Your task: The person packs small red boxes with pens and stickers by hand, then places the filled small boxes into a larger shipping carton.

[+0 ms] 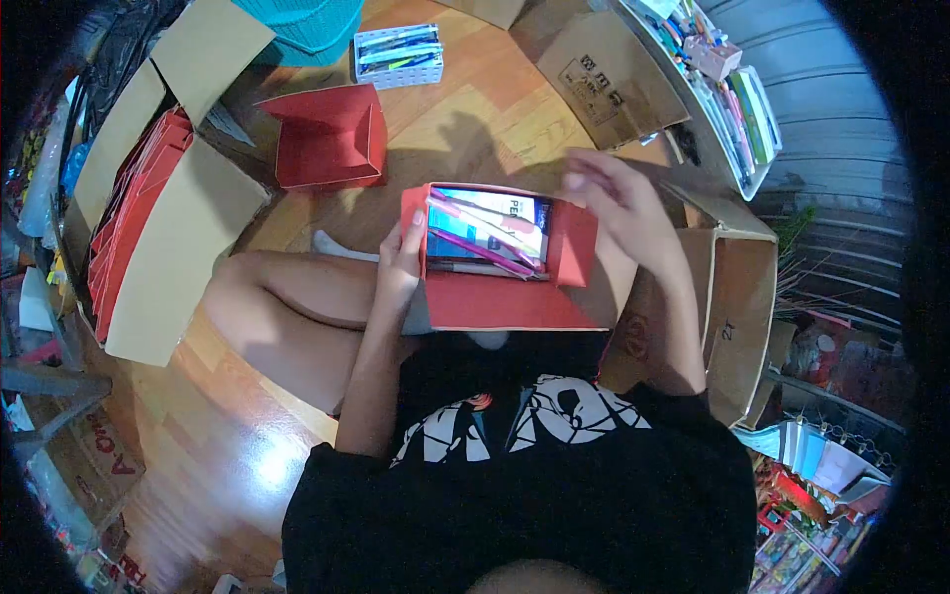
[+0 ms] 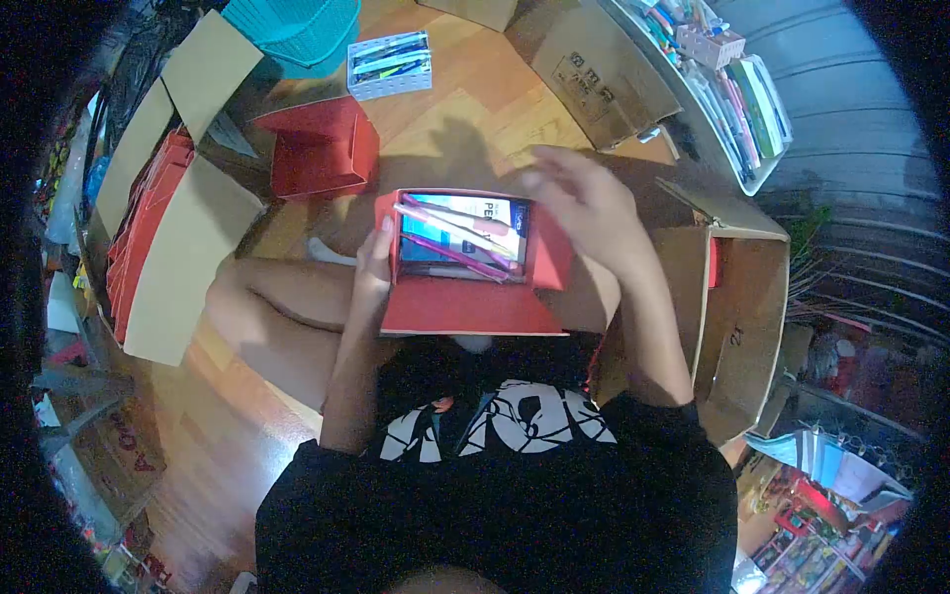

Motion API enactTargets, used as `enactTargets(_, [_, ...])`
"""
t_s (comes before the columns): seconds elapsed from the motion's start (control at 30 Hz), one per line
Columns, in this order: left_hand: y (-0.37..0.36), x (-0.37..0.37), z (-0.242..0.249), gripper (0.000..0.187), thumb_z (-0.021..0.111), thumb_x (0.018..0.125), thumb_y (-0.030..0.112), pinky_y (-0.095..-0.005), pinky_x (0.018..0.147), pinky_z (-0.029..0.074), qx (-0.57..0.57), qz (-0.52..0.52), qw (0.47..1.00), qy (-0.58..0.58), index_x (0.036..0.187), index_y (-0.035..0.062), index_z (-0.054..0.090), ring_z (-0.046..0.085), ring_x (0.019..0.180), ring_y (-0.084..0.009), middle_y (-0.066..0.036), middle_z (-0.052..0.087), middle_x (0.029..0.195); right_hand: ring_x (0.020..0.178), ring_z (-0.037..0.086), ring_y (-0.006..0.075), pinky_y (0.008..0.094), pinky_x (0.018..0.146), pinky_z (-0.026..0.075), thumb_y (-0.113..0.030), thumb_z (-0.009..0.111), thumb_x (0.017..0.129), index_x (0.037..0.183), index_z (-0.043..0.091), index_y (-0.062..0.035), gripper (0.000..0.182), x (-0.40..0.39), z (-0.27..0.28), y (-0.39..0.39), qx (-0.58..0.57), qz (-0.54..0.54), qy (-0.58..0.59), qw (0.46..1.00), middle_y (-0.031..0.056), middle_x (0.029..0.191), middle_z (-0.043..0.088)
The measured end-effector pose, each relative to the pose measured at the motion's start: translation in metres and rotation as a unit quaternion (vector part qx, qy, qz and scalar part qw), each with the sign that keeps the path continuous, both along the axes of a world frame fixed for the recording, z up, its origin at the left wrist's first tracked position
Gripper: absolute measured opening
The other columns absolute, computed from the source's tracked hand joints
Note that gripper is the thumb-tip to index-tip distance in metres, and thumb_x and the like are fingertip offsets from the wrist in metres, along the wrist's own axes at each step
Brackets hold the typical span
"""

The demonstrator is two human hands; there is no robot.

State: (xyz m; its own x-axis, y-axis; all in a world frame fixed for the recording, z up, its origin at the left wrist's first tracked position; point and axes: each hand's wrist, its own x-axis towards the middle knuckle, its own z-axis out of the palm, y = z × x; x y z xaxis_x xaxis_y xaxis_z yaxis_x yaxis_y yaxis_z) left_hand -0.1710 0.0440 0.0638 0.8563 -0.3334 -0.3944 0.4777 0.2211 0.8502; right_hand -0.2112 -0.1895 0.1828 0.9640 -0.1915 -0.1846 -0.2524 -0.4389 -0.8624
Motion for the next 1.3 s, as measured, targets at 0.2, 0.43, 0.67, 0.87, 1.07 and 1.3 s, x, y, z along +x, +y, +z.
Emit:
enactTargets(0.2, [0.001, 0.0, -0.002, 0.037, 0.047, 0.087, 0.033, -0.021, 0.068, 0.041, -0.005, 0.009, 1.0, 0.019, 0.099, -0.0003, 0.057, 0.052, 0.076, -0.0074, -0.003, 0.059, 0.087, 0.068, 0.053, 0.013, 0.0249, 0.064, 0.043, -0.021, 0.058, 0.081, 0.101, 0.053, 0.0028, 0.031, -0.057, -0.032, -0.006, 0.01, -0.027, 0.099, 0.995, 0.0055, 0.073, 0.057])
enactTargets(0.43, [-0.012, 0.02, 0.019, 0.032, 0.046, 0.088, 0.031, -0.0191, 0.051, 0.03, 0.017, 0.031, 0.997, -0.07, 0.079, 0.0027, 0.057, 0.037, 0.058, -0.0034, 0.006, 0.044, 0.065, 0.064, 0.051, 0.0074, 0.0229, 0.057, 0.041, -0.011, 0.058, 0.08, 0.088, 0.06, 0.0035, 0.017, -0.026, -0.046, -0.005, 0.126, -0.147, -0.059, 0.979, 0.0057, 0.076, 0.06])
enactTargets(0.67, [-0.036, 0.068, 0.015, 0.038, 0.049, 0.086, 0.038, -0.0198, 0.049, 0.033, 0.108, 0.1, 0.984, -0.099, 0.075, 0.0029, 0.058, 0.043, 0.059, -0.0045, 0.003, 0.05, 0.064, 0.056, 0.052, 0.01, 0.0275, 0.053, 0.043, -0.014, 0.058, 0.077, 0.088, 0.06, 0.0049, 0.022, 0.052, -0.088, -0.044, -0.006, -0.089, -0.004, 0.996, 0.0103, 0.062, 0.06])
enactTargets(0.87, [-0.053, 0.077, -0.027, 0.039, 0.049, 0.086, 0.033, -0.0216, 0.071, 0.046, 0.161, 0.121, 0.98, 0.007, 0.109, 0.0015, 0.053, 0.054, 0.086, -0.0123, -0.006, 0.058, 0.093, 0.067, 0.057, 0.0122, 0.0299, 0.061, 0.045, -0.017, 0.058, 0.076, 0.09, 0.06, 0.0044, 0.025, 0.064, -0.131, -0.05, -0.094, -0.065, 0.024, 0.993, 0.013, 0.074, 0.063])
enactTargets(1.07, [-0.054, 0.079, -0.045, 0.034, 0.045, 0.088, 0.026, -0.0264, 0.076, 0.041, 0.223, -0.008, 0.963, -0.151, 0.102, -0.0025, 0.057, 0.053, 0.083, -0.0132, -0.009, 0.06, 0.091, 0.064, 0.054, 0.0123, 0.0288, 0.061, 0.044, -0.026, 0.051, 0.085, 0.088, 0.061, 0.005, 0.033, 0.057, -0.168, -0.066, 0.043, -0.103, 0.073, 0.991, 0.0083, 0.073, 0.061])
enactTargets(1.3, [-0.042, 0.081, -0.037, 0.055, 0.02, 0.091, 0.044, -0.0322, 0.104, 0.012, 0.257, -0.223, 0.914, -0.222, 0.131, 0.006, 0.028, 0.018, 0.128, -0.0267, -0.019, 0.021, 0.136, 0.067, 0.05, 0.0114, 0.0256, 0.067, 0.041, -0.037, 0.042, 0.089, 0.09, 0.06, 0.0054, 0.046, 0.058, -0.146, -0.05, 0.085, -0.119, 0.071, 0.987, 0.0045, 0.073, 0.059])
